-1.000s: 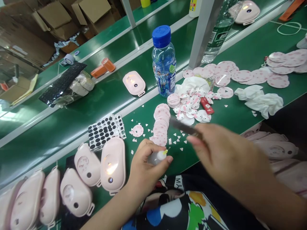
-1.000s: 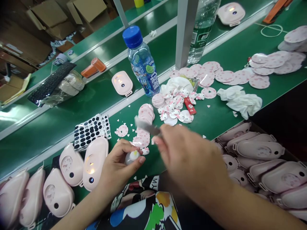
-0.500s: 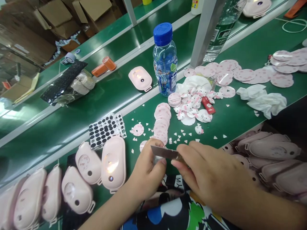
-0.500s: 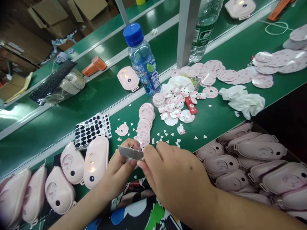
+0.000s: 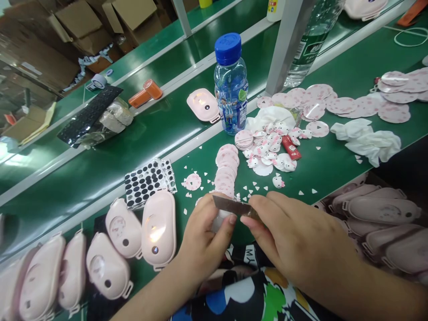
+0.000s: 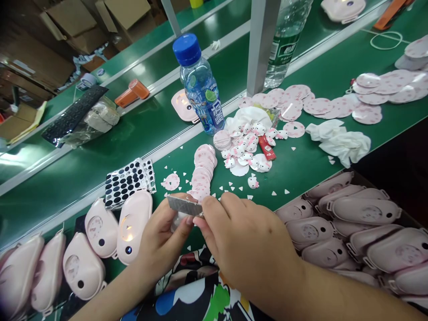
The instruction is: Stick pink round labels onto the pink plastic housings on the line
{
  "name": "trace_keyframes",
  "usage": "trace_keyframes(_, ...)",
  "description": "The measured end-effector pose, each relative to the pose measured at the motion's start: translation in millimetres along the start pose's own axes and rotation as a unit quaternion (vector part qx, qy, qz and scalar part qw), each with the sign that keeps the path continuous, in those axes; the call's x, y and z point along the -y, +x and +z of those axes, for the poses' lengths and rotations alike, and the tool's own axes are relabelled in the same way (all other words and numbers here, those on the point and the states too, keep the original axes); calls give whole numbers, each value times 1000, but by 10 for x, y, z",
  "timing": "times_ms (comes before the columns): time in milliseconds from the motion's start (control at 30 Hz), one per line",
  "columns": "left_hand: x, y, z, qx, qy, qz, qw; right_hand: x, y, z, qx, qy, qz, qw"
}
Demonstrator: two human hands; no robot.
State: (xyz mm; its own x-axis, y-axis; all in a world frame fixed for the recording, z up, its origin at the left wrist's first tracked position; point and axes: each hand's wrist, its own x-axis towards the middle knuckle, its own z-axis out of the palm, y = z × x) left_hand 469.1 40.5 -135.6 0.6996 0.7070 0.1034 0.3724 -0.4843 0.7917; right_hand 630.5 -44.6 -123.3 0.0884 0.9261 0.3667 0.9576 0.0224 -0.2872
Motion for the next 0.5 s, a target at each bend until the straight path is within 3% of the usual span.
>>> trace_keyframes(267,-22,-9,-5,-12,14,-4,1000,-33,32,-9,-6,3,1,1000)
trace_keyframes(500,21,-48,-4,-11,-15,-19,1000,-111,74,-85,-26,-22,44,998)
